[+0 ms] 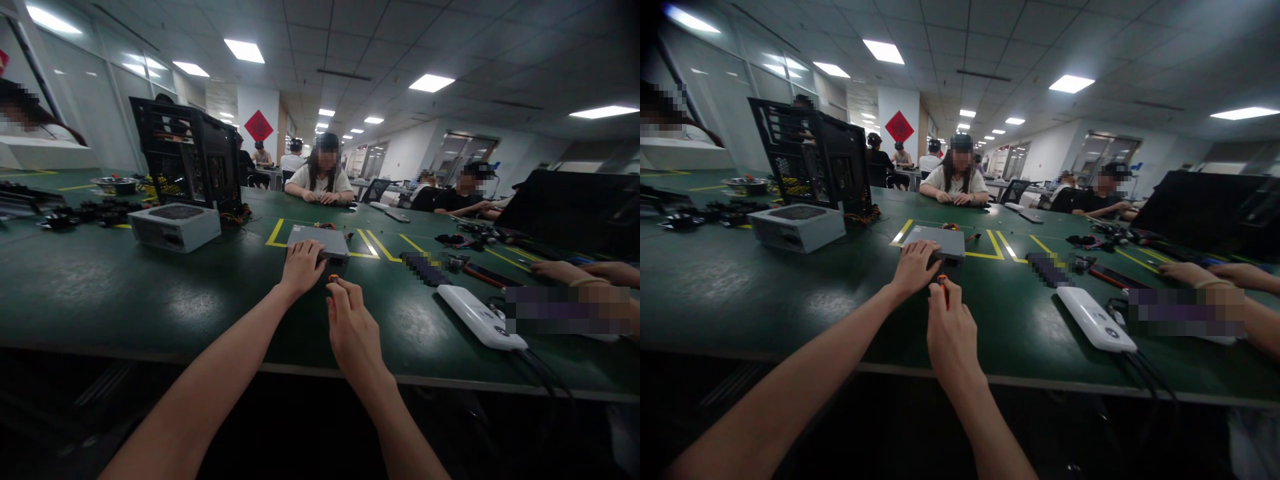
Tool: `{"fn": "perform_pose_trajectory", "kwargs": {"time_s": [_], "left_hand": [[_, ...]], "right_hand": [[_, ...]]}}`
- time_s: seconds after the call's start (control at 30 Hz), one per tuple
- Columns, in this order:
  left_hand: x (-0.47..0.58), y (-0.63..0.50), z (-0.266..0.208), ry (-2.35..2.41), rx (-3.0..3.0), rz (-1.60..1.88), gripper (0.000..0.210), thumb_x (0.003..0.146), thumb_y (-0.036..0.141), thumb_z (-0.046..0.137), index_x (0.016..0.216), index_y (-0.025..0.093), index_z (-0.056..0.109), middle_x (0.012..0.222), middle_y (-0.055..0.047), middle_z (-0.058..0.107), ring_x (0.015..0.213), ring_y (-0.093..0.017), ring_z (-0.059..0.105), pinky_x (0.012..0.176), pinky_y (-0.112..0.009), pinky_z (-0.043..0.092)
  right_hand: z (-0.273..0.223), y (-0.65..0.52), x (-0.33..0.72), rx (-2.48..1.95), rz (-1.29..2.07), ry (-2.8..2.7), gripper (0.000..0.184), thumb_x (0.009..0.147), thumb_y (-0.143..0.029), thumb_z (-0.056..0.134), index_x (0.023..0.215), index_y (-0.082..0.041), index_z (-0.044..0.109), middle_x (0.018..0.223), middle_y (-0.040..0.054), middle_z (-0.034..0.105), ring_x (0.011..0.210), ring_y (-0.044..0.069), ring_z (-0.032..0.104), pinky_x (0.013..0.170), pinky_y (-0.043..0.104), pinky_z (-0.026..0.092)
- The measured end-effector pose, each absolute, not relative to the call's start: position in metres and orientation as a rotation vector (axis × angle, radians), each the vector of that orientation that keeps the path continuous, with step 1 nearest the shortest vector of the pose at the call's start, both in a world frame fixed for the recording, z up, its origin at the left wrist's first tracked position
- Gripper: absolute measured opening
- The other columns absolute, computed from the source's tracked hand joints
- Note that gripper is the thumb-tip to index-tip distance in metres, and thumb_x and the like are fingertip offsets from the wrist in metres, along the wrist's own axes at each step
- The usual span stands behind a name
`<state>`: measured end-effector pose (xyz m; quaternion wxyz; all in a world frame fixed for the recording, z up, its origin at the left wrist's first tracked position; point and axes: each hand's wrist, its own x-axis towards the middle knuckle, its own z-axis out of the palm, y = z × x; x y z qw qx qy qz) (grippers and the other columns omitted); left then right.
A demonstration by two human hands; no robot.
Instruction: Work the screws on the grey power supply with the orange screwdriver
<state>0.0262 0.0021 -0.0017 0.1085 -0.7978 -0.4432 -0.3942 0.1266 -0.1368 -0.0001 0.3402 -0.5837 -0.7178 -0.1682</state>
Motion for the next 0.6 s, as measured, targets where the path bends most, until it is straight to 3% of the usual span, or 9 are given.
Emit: {"fn": "perform_pose_trajectory", "kwargs": {"time_s": [0.1,0.27,0.47,0.6], "left_hand": [[0.0261,0.0019,-0.0017,-1.3,-2.355,-1.16,0.031,0.082,0.026,0.05,0.113,0.021,0.052,0.115,-0.006,0.055,0.109,-0.022,0.046,0.097,-0.038,0.03],[0.0262,0.0035,-0.002,-1.297,-2.353,-1.157,0.031,0.082,0.027,0.05,0.113,0.02,0.052,0.115,-0.006,0.055,0.109,-0.023,0.046,0.097,-0.038,0.03],[0.0257,0.0028,-0.0021,-1.3,-2.353,-1.162,0.032,0.082,0.026,0.05,0.113,0.021,0.052,0.116,-0.005,0.055,0.109,-0.022,0.046,0.098,-0.038,0.03],[0.0259,0.0023,-0.0022,-1.309,-2.343,-1.158,0.031,0.082,0.026,0.051,0.113,0.021,0.052,0.115,-0.005,0.055,0.109,-0.022,0.046,0.097,-0.038,0.031]], "right_hand": [[0.002,-0.1374,0.1258,-1.62,-0.402,-1.77,0.028,0.092,-0.031,0.031,0.109,-0.017,0.049,0.105,0.0116,0.056,0.069,0.017,0.062,0.055,0.029,0.05],[0.0002,-0.1387,0.1266,-1.392,-0.383,-1.882,0.035,0.091,-0.02,0.028,0.123,-0.013,0.038,0.13,0.0181,0.041,0.106,0.021,0.056,0.073,0.031,0.053],[0.0045,-0.1372,0.1307,-1.64,-0.419,-1.712,0.031,0.093,-0.035,0.03,0.111,-0.018,0.049,0.101,0.0091,0.06,0.071,0.019,0.063,0.049,0.027,0.049],[0.0028,-0.1368,0.1307,-1.462,-0.448,-1.81,0.03,0.09,-0.025,0.033,0.116,-0.016,0.044,0.123,0.0167,0.048,0.101,0.023,0.058,0.068,0.033,0.053]]}}
